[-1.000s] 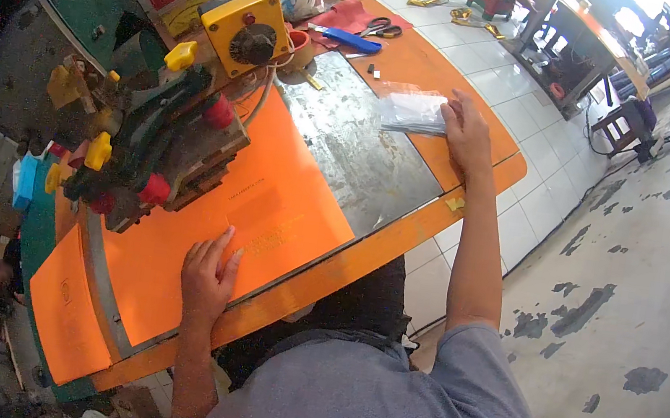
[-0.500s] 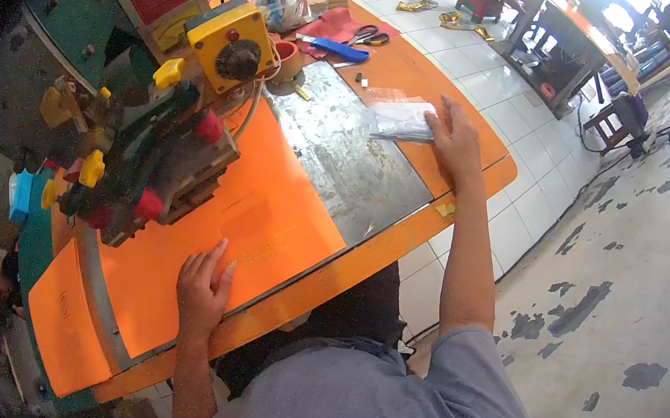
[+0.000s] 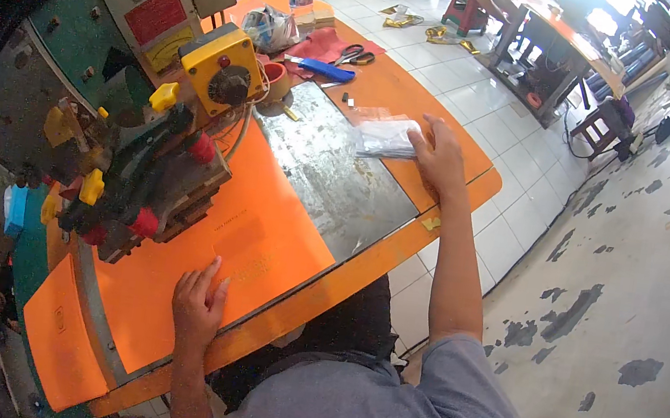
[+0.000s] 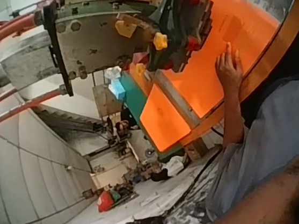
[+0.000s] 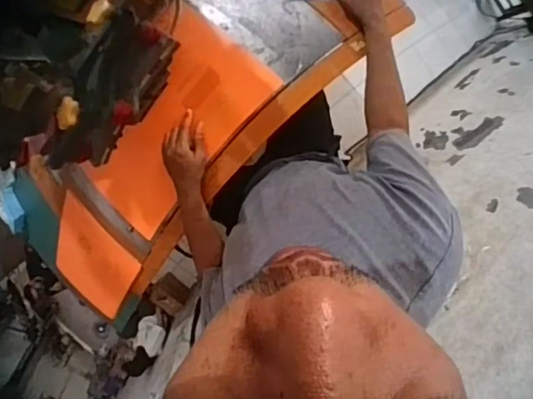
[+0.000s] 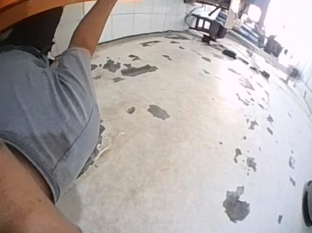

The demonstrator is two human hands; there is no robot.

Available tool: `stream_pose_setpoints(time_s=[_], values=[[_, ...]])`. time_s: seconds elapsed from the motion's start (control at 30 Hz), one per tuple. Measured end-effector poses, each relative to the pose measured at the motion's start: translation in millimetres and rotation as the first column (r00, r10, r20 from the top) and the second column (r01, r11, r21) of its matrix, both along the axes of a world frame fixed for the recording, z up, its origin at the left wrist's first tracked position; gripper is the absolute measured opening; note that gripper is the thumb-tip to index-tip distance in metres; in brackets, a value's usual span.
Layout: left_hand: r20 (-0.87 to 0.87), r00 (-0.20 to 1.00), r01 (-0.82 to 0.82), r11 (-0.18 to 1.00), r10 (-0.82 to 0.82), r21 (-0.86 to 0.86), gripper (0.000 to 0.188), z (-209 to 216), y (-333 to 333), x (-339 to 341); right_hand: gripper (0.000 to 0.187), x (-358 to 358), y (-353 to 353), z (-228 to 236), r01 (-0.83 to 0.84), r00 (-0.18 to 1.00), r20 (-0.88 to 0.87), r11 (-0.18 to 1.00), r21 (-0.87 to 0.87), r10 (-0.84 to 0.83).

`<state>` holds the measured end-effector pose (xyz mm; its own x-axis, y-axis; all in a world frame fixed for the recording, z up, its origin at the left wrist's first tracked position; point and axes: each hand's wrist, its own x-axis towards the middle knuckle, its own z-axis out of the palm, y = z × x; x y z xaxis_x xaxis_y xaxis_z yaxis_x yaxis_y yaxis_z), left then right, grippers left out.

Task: The person flips through a stack of stamped plastic folders, unfolds them, aligns the sheets, and presses down on the plastic pockets and edges by hand on a table.

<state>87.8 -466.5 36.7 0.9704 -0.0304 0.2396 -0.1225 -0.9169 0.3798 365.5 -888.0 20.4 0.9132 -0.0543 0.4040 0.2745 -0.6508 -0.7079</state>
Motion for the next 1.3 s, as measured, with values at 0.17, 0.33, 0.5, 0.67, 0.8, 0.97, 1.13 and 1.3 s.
stream_pose_setpoints(time_s=[0.17, 0.33, 0.5, 0.67, 0.8, 0.97, 1.13, 1.3], values=[[0.034, 0.999, 0.005, 1.000, -0.005, -0.021, 0.044, -3, 1, 0, 0.054, -2, 0, 4, -0.005, 1.000, -0.006, 1.000, -0.017, 0.005], [0.059, 0.998, 0.015, 1.000, -0.014, -0.008, 0.044, -6, 2, 0, 0.055, -1, 0, 0, 0.012, 1.000, 0.014, 0.999, -0.040, -0.011], [0.026, 1.000, 0.003, 1.000, -0.003, -0.006, 0.044, -3, 1, 0, 0.055, -2, 1, 1, 0.009, 1.000, -0.001, 1.000, -0.018, -0.009], [0.056, 0.998, 0.002, 1.000, -0.001, -0.003, 0.043, -3, -1, 0, 0.056, -2, 0, 4, 0.008, 1.000, -0.028, 0.999, -0.038, -0.009], [0.075, 0.997, 0.011, 1.000, -0.010, -0.015, 0.043, -3, -1, 1, 0.056, -1, -2, -2, 0.008, 1.000, -0.019, 1.000, -0.004, -0.008], [0.019, 1.000, -0.003, 1.000, 0.004, -0.017, 0.043, 0, -2, -1, 0.056, 0, -2, -3, 0.008, 1.000, -0.004, 1.000, -0.004, -0.008], [0.059, 0.998, 0.009, 1.000, -0.008, -0.014, 0.042, -1, -1, 0, 0.053, -4, 2, 5, -0.031, 0.999, 0.014, 0.999, 0.037, 0.031], [0.066, 0.998, 0.006, 1.000, -0.005, -0.013, 0.042, 1, -4, 1, 0.052, -5, 1, 9, -0.023, 1.000, 0.006, 0.999, 0.037, 0.023]])
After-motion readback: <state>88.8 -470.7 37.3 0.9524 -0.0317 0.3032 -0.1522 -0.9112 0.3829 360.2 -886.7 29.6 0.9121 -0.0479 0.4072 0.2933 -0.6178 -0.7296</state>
